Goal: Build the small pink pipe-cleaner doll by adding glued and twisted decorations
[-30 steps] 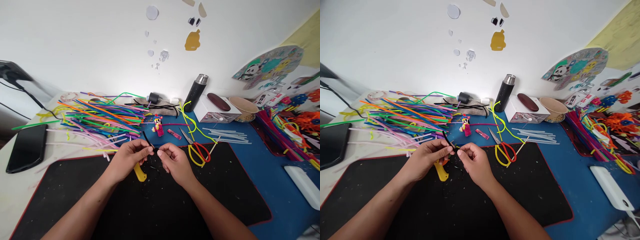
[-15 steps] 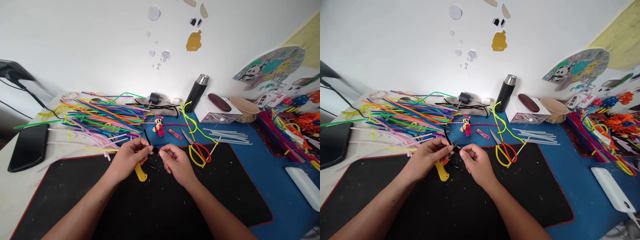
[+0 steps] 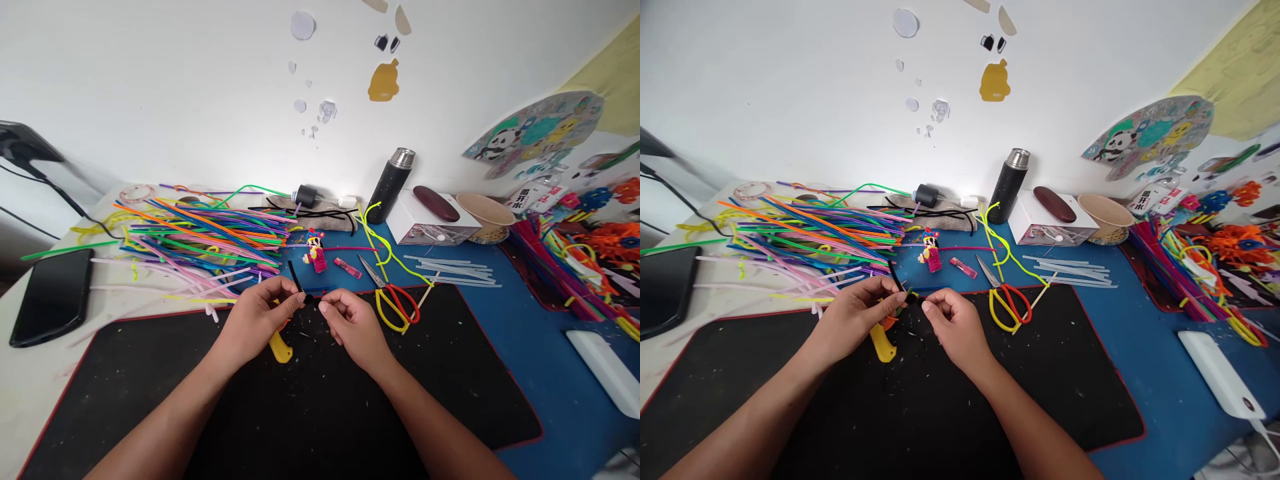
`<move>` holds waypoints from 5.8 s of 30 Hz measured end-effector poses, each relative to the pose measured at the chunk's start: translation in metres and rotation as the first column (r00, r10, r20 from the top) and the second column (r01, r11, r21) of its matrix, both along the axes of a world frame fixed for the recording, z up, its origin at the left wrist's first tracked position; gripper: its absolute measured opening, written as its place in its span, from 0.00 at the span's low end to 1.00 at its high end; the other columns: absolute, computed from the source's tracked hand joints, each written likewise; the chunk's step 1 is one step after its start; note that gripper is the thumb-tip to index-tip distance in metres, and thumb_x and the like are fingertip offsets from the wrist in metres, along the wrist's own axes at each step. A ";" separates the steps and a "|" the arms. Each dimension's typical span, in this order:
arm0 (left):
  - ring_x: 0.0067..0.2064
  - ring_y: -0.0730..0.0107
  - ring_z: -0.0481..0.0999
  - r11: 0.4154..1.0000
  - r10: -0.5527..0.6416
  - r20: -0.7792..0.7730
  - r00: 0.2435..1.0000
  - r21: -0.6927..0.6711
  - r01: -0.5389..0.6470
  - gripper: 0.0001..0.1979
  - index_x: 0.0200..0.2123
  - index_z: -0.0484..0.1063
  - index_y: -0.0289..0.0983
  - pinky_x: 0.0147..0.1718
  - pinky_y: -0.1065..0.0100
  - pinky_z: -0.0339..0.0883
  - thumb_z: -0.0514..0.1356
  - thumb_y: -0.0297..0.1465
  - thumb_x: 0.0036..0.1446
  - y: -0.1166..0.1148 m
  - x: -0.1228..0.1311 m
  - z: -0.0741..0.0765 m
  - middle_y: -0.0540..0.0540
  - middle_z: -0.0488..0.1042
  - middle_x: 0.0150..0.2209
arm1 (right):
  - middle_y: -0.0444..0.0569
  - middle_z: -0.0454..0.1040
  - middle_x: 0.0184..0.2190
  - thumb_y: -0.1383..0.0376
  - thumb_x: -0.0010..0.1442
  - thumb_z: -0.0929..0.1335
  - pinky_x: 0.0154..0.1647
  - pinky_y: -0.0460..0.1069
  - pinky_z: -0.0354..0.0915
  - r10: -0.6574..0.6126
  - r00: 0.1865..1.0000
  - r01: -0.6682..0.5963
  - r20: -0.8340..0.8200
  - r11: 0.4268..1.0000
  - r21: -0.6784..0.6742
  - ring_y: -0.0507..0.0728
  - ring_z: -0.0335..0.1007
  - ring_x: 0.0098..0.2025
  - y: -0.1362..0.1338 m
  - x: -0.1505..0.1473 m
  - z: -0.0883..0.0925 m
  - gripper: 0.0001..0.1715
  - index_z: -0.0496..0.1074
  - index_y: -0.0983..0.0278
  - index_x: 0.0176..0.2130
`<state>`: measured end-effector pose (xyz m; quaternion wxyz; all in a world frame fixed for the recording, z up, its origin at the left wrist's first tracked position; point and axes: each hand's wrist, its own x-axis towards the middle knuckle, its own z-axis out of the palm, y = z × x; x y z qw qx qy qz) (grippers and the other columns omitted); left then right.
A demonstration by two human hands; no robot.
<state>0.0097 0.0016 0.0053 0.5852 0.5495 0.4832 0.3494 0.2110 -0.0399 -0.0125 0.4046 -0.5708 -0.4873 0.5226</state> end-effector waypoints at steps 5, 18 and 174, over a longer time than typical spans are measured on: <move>0.25 0.73 0.71 0.997 0.068 0.079 0.995 -0.029 -0.066 0.20 0.33 0.73 0.38 0.26 0.71 0.66 0.72 0.48 0.54 0.005 -0.006 0.002 0.51 0.76 0.28 | 0.39 0.65 0.22 0.55 0.66 0.69 0.26 0.48 0.57 0.025 0.972 -0.040 0.235 0.997 0.061 0.52 0.61 0.23 0.000 0.010 -0.003 0.12 0.74 0.61 0.36; 0.26 0.74 0.71 0.991 0.026 0.187 0.982 -0.134 -0.001 0.20 0.33 0.73 0.38 0.24 0.72 0.66 0.75 0.46 0.52 0.004 -0.001 -0.001 0.51 0.77 0.29 | 0.44 0.73 0.24 0.56 0.69 0.67 0.30 0.50 0.59 -0.005 0.864 -0.058 0.503 0.992 0.110 0.56 0.68 0.26 -0.001 0.034 -0.010 0.14 0.80 0.60 0.42; 0.26 0.75 0.67 0.981 0.186 0.322 0.928 -0.104 -0.161 0.19 0.25 0.77 0.36 0.27 0.72 0.60 0.76 0.44 0.51 0.016 -0.010 -0.015 0.49 0.76 0.27 | 0.57 0.79 0.51 0.60 0.69 0.70 0.48 0.54 0.68 0.097 0.191 -0.074 0.977 0.994 -0.084 0.66 0.78 0.52 -0.010 0.126 0.010 0.25 0.72 0.63 0.62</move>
